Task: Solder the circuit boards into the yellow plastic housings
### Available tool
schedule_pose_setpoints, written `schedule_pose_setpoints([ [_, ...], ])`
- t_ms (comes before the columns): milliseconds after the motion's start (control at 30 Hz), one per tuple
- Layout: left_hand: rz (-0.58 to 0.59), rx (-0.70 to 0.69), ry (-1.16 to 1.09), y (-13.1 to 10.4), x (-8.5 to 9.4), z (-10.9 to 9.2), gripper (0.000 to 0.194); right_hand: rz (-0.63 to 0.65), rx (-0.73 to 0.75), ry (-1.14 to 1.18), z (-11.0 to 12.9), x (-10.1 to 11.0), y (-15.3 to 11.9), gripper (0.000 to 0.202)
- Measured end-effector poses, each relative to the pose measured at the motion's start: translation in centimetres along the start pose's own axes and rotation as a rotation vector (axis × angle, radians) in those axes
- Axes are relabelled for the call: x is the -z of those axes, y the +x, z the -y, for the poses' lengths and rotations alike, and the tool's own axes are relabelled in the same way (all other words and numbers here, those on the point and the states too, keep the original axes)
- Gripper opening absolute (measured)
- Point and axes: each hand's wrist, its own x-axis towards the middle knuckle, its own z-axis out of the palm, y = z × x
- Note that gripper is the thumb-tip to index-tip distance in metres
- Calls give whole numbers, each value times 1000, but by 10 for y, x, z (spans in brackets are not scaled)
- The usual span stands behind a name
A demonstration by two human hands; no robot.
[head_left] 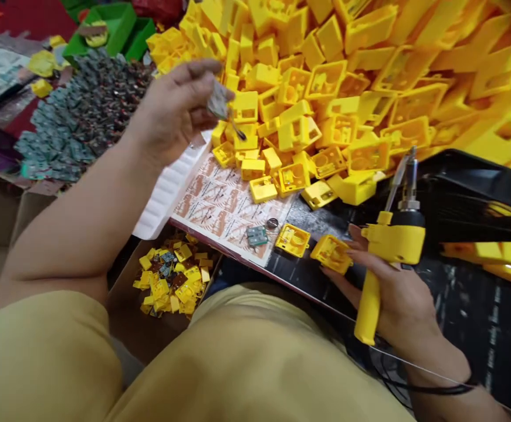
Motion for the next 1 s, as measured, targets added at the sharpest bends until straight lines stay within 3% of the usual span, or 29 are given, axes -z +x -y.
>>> schedule_pose_setpoints([
  [133, 315, 146, -239, -14, -64, -5, 40, -9, 118, -13, 10, 20, 3, 56],
  [267, 639, 359, -466, -23, -112, -4, 29, -142, 121, 30, 27, 38, 16, 63],
  [367, 760, 545, -633, -30, -140, -5, 36, -137, 148, 68, 36, 43, 26, 50],
  [467, 817, 644, -708, -39, -160, -3, 46, -136, 182, 89, 40, 42, 34, 40],
  [533, 829, 679, -720, -45, -167, 0, 42, -196, 181, 84, 40, 40, 35, 38],
  [600, 764, 618, -669, -52, -165, 2, 37, -266, 167, 63, 41, 40, 34, 40],
  [733, 482, 128, -369, -67, -152, -4, 26, -281, 93, -37, 48, 43, 29, 45],
  [800, 396, -35, -325, -75, -151, -8, 23, -267, 30, -86, 53, 42, 29, 46],
  [867, 341, -38, -417, -82, -159, -10, 22, -283, 8, -125, 57, 37, 29, 45],
  [1000, 321, 137, -728, -89, -185, -7, 24, -359, 101, -147, 56, 24, 31, 35],
])
